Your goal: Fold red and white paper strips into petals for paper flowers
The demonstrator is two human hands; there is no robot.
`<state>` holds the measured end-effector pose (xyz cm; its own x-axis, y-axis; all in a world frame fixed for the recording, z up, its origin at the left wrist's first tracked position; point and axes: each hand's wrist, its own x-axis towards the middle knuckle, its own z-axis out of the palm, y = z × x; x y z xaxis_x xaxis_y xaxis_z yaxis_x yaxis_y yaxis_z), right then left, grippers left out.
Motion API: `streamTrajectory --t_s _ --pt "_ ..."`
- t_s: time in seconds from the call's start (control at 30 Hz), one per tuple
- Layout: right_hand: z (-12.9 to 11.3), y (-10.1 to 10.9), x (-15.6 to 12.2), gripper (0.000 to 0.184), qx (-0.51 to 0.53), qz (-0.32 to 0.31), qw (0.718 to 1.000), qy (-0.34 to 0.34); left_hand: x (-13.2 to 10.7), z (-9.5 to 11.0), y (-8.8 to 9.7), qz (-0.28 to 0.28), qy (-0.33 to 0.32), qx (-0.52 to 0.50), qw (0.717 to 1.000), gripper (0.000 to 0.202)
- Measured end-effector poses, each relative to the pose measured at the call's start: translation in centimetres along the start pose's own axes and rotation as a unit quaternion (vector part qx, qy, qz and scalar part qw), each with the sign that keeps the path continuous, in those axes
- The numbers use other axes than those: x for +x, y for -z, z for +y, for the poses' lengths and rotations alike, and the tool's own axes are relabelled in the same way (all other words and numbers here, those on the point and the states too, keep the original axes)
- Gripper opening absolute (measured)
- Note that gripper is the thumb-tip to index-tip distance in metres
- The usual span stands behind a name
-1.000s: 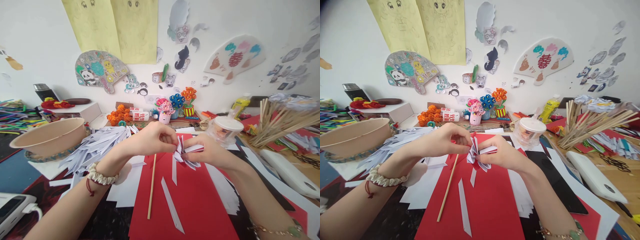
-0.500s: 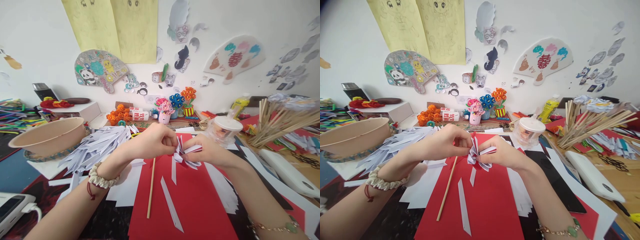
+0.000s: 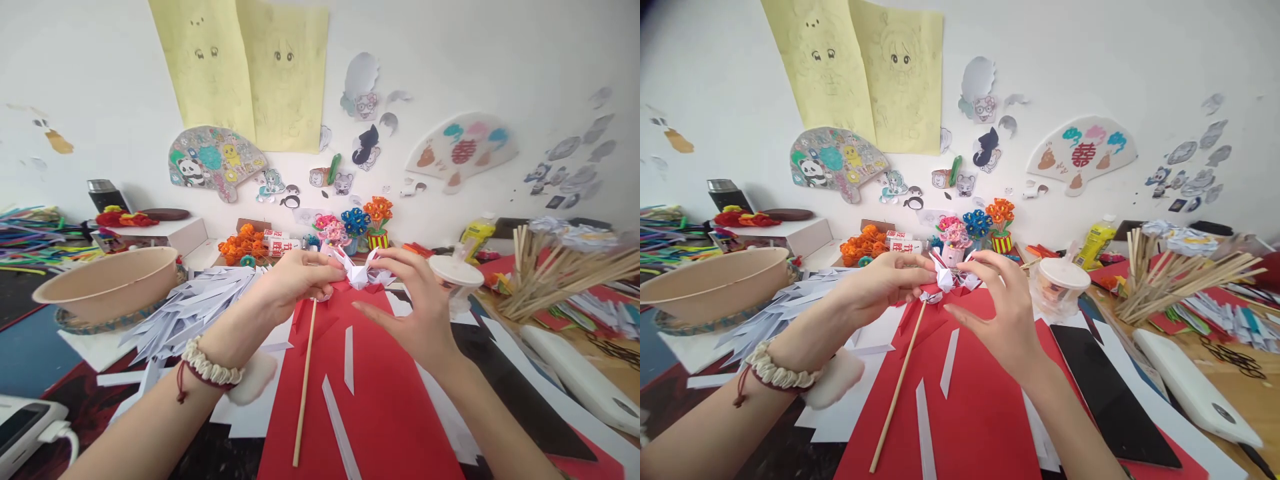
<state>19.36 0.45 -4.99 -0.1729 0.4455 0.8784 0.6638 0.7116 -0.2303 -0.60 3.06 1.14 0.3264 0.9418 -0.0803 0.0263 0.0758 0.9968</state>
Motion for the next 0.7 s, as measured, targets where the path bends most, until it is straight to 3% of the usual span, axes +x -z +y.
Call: streamTrajectory --t_s 0.1,0.17,0.23,0.33,0.43,0.57,0.7 --pt "-0.2 -0.1 -0.1 0.044 -0.073 0.053 0.996 0.027 -0.6 0.2 -0.5 -0.013 0.028 -0.052 0.998 0.013" --pt "-0.2 -0.1 -0.2 0.030 -0.090 0.060 0.994 0.032 -0.9 0.3 -0.8 -0.034 0.034 -0.070 0.996 0.014" --pt "-0.3 0.0 -0.1 0.010 -0.064 0.045 0.997 0.020 -1.1 0.4 -1.0 -0.051 0.028 -0.084 0.995 0.012" --pt "-0.6 0.2 0.2 0.005 0.058 0.014 0.997 -0.053 -1.4 0.7 -1.3 -0.063 -0.025 -0.082 0.994 0.009" --pt "-0.7 0.3 0.4 0.011 0.244 -0.027 0.954 -0.175 -1.8 1.0 -1.6 -0.042 -0.127 0.034 0.990 0.015" --pt "-0.5 0.3 0.5 0.021 0.391 -0.078 0.878 -0.263 -2.3 1.1 -1.9 0.039 -0.257 0.235 0.937 0.011" --pt "-0.6 0.4 0.6 0.024 0.402 -0.094 0.871 -0.265 -2.5 0.8 -2.0 0.062 -0.301 0.286 0.908 0.013"
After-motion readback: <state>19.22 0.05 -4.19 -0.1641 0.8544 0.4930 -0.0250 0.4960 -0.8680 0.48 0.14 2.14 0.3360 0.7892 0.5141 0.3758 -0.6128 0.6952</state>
